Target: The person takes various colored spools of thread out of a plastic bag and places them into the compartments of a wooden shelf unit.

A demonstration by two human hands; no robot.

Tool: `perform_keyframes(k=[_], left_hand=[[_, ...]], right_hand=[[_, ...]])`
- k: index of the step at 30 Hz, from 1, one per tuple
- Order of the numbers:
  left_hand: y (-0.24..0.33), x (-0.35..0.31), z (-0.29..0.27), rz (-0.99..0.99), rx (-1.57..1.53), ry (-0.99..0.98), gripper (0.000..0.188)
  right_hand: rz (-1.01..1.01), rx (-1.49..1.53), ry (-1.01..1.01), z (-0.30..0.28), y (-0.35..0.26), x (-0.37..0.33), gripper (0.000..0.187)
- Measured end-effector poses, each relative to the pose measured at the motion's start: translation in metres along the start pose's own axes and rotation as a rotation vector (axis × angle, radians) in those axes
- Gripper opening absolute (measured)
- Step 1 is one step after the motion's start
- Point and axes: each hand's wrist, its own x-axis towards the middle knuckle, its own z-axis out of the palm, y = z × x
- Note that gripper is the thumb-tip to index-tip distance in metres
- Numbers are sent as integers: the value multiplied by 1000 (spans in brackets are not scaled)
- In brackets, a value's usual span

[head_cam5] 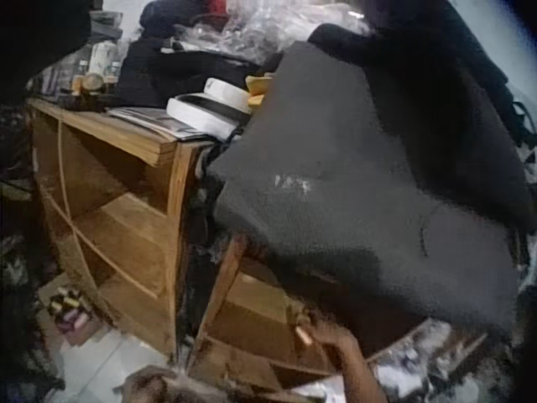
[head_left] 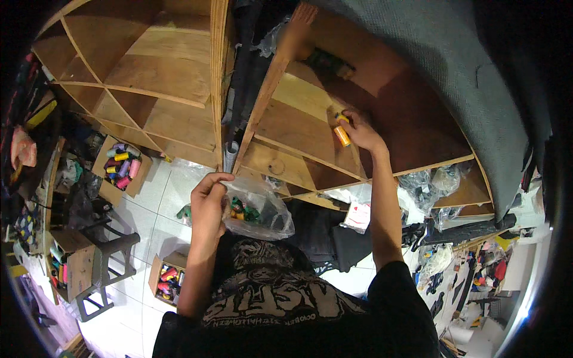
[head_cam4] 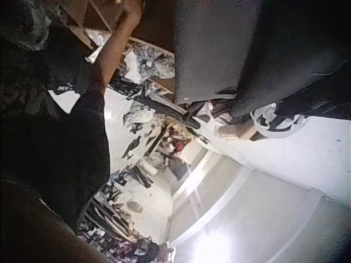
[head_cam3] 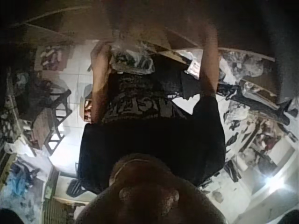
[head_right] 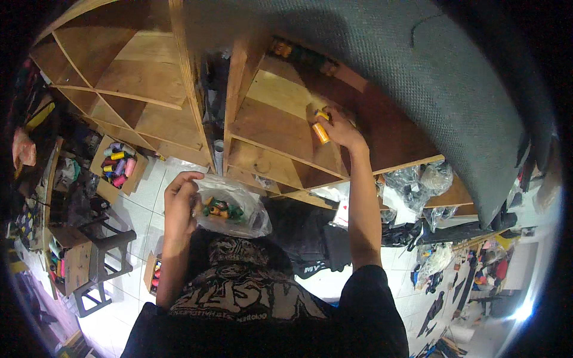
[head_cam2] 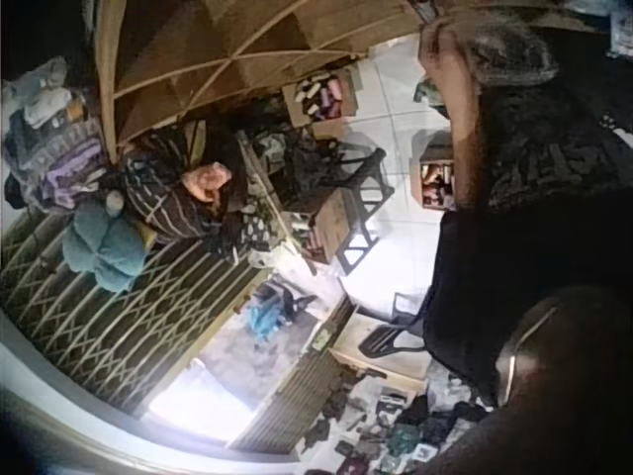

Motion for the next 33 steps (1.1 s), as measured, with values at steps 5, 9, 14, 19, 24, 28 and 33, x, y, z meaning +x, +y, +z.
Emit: perform_keyframes(k=[5,9,14,19,24,28,33], left_hand=[[3,1,-9,3,-9,48,18],[6,0,-6,-22,47,10,17],[-7,-1,-19,24,8,63,17],[-8,-11,-25,8,-32,140,17],[-10,-18,-30,-12,8,194,17],[-14,-17,-32,-20,-42,216,19],[-14,-13,-35,32,13,193,16]], right_hand=[[42,-30,-6,-3,-15,3,41],[94,113,442,5,54,39,38],[125,282,658,4,87,103,40],[-2,93,840,18,121,172,31],[71,69,805,15,113,194,29],[92,145,797,5,106,186,28],[120,642,635,-11,58,120,26]])
